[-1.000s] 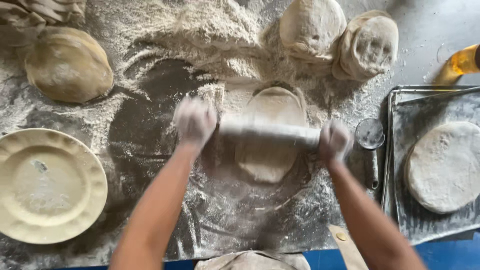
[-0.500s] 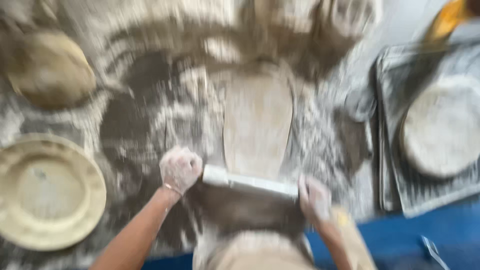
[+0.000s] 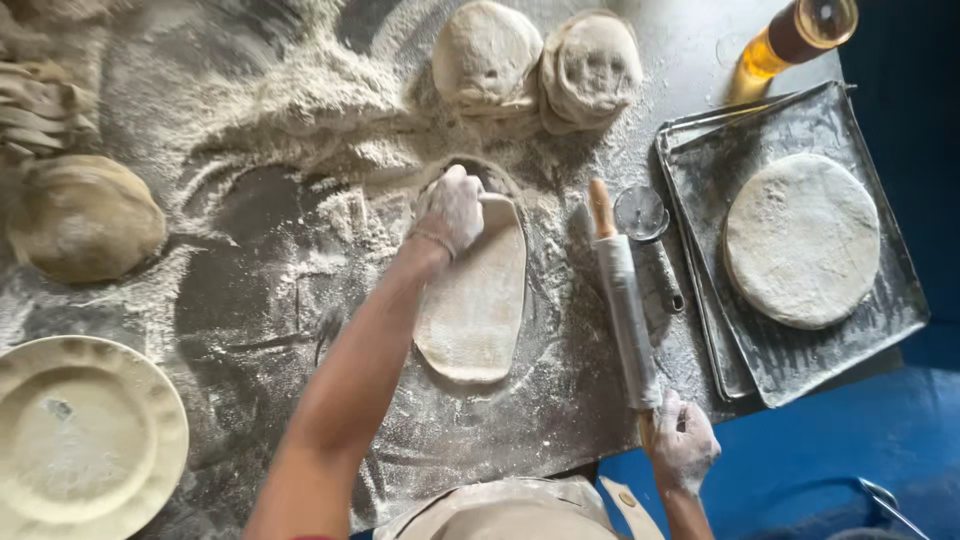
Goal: The person rolls out portions of dough using a rolling pin, places a plate over the flattened dough to cut it to size with a wheel cutter, and moves the prepared dough rounds onto a metal tray.
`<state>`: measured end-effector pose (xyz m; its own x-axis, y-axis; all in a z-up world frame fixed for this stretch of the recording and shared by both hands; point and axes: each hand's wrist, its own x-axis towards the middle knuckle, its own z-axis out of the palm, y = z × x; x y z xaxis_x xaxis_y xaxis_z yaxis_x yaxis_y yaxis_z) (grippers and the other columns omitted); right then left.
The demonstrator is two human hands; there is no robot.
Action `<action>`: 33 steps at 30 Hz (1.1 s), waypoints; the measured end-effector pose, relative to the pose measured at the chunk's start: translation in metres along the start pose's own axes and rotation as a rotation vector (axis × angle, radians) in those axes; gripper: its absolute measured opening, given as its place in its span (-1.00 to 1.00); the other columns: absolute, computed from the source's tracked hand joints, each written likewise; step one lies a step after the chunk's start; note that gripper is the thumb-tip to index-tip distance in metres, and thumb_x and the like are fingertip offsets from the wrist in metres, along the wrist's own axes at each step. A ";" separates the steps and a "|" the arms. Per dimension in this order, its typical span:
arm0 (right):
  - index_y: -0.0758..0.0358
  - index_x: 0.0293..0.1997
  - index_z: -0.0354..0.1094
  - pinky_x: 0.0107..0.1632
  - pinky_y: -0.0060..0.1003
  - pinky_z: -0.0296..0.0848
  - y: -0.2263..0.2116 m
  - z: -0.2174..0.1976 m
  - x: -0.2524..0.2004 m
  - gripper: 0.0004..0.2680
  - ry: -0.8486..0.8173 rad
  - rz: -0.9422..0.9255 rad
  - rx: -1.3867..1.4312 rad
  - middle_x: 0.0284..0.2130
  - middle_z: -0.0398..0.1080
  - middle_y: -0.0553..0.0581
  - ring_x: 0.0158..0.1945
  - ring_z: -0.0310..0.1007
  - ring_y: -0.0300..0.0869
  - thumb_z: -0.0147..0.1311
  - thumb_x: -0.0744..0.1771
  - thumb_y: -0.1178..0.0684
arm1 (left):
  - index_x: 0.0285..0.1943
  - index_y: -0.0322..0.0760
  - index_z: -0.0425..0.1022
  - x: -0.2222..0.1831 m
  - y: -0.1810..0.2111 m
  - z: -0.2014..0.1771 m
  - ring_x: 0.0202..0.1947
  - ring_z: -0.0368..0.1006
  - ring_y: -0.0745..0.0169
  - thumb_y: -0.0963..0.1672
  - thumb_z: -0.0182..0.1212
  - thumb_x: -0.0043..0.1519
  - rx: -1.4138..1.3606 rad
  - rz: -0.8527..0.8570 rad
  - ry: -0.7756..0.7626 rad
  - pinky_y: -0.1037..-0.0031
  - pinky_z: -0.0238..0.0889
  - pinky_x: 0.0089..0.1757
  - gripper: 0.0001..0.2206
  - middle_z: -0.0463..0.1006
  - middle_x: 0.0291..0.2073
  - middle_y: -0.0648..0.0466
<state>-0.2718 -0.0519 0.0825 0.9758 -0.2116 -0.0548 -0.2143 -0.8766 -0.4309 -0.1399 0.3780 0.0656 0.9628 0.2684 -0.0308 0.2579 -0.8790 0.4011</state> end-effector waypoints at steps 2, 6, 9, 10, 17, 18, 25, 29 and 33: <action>0.24 -0.33 0.51 -0.22 -0.17 0.48 -0.047 -0.001 -0.004 -0.81 0.020 -0.164 0.250 -0.44 0.52 0.19 -0.38 0.50 -0.07 0.23 0.35 -0.06 | -0.17 -0.34 0.63 -0.027 0.010 -0.034 -0.18 0.59 -0.05 -0.21 0.20 0.14 -0.288 0.166 0.138 0.26 0.54 -0.12 -0.85 0.56 -0.12 -0.23; 0.55 0.18 0.32 -0.02 -0.15 0.45 -0.153 0.032 0.015 -0.44 -0.175 -0.646 0.480 0.01 0.43 0.40 -0.01 0.45 0.00 0.42 0.15 -0.01 | -0.13 -0.29 0.62 -0.069 0.043 -0.124 -0.30 0.64 0.12 -0.28 0.16 0.20 -0.497 0.360 -0.045 0.39 0.56 -0.18 -0.84 0.66 -0.24 -0.10; 0.27 -0.07 0.52 0.02 -0.28 0.61 -0.182 0.035 0.030 -0.82 -0.639 -0.453 0.970 -0.13 0.56 0.15 -0.04 0.56 -0.18 0.28 0.30 0.07 | -0.12 -0.32 0.60 -0.119 0.056 -0.185 -0.28 0.63 0.19 -0.29 0.24 0.21 -0.564 0.522 0.070 0.51 0.55 -0.22 -0.87 0.67 -0.23 -0.08; 0.27 -0.07 0.52 0.02 -0.28 0.61 -0.181 0.030 0.033 -0.82 -0.656 -0.466 0.971 -0.13 0.56 0.15 -0.04 0.56 -0.18 0.28 0.30 0.07 | -0.13 -0.33 0.58 -0.133 0.058 -0.198 -0.29 0.61 0.22 -0.27 0.26 0.29 -0.575 0.556 0.067 0.60 0.54 -0.26 -0.94 0.66 -0.23 -0.05; 0.22 -0.16 0.55 -0.08 -0.26 0.58 -0.173 0.037 0.003 -0.91 -0.438 -1.241 0.428 -0.24 0.60 0.15 -0.17 0.60 -0.20 0.23 0.30 0.19 | -0.30 -0.40 0.49 -0.228 -0.038 -0.174 -0.26 0.61 0.28 -0.39 0.00 0.07 -0.531 0.148 0.053 0.57 0.49 -0.23 -0.80 0.61 -0.16 -0.02; 0.24 -0.19 0.55 -0.12 -0.19 0.54 -0.170 0.046 -0.002 -0.88 -0.577 -1.291 0.406 -0.28 0.59 0.14 -0.20 0.57 -0.16 0.21 0.25 0.19 | -0.29 -0.41 0.49 -0.238 -0.058 -0.157 -0.22 0.63 0.28 -0.38 -0.04 0.06 -0.518 0.044 -0.006 0.54 0.50 -0.19 -0.78 0.61 -0.15 -0.01; 0.47 0.34 0.09 0.36 0.14 0.41 -0.267 0.154 0.121 -0.70 -0.191 -1.655 0.434 0.22 0.29 0.46 0.30 0.37 0.22 -0.02 0.48 0.11 | 0.19 -0.45 0.42 -0.320 -0.108 -0.073 0.40 0.10 -0.19 -0.15 0.13 0.16 0.014 -0.465 -0.076 0.14 -0.03 0.35 -0.60 0.26 0.32 -0.33; 0.33 0.43 0.08 0.30 0.05 0.39 -0.342 0.178 0.106 -0.65 -0.560 -1.041 0.164 0.21 0.36 0.45 0.25 0.38 0.21 -0.12 0.45 0.06 | 0.53 -0.43 -0.20 -0.293 -0.044 -0.031 0.52 -0.45 -0.14 0.13 -0.23 0.33 0.190 -0.628 -0.328 0.05 -0.50 0.36 -0.27 -0.35 0.53 -0.25; 0.23 0.36 0.26 0.28 0.08 0.34 -0.341 0.176 0.089 -0.71 -0.817 -1.487 0.120 0.28 0.35 0.38 0.28 0.37 0.14 -0.13 0.44 0.13 | 0.57 -0.45 -0.28 -0.267 -0.001 0.002 0.53 -0.49 -0.19 0.10 -0.28 0.36 0.118 -0.402 -0.221 -0.04 -0.59 0.35 -0.28 -0.36 0.55 -0.27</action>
